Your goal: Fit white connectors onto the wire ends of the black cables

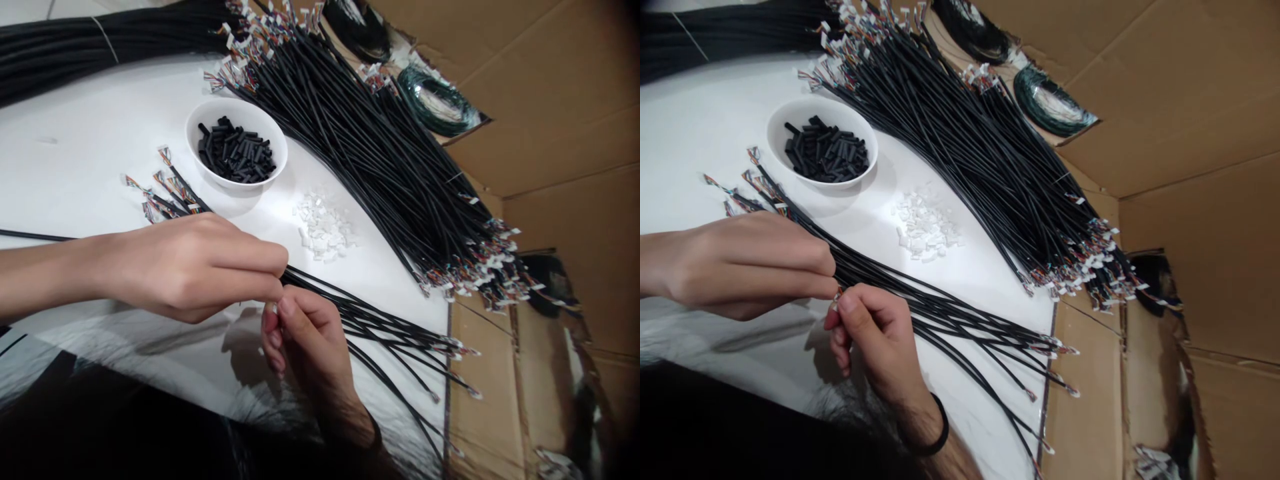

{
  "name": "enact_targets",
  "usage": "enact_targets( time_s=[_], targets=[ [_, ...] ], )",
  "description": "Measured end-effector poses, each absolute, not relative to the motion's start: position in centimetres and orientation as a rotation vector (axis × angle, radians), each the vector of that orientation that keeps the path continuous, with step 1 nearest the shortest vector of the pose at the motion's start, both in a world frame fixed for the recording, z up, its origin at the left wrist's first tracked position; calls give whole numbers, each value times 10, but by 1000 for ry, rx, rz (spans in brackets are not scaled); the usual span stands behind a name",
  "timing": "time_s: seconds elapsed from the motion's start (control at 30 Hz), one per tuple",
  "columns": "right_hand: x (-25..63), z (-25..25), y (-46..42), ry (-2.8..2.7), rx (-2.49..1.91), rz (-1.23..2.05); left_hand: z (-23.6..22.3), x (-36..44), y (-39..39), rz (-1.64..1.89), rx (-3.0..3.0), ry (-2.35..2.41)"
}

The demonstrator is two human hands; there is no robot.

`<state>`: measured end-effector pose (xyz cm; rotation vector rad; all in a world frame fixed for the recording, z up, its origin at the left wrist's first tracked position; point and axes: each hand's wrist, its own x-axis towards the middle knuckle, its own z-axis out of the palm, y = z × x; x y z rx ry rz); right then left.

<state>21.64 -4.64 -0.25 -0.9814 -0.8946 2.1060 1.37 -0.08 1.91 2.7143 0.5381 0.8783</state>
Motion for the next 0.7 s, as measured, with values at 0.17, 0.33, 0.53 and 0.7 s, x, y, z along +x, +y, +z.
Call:
enact_targets(
  time_s=[0.17,0.33,0.53,0.7],
  targets=[
    [217,-5,-45,-924,-894,2140,21,13,-2,886,2714,532],
    [215,-5,-45,-968,-904,2110,23,13,-2,906,2713,536],
    [214,-7,-46,-978,-880,2094,21,13,-2,947,2702,548],
    [214,-7,-46,-987,-875,2078,17,11,-4,945,2678,554]
  ],
)
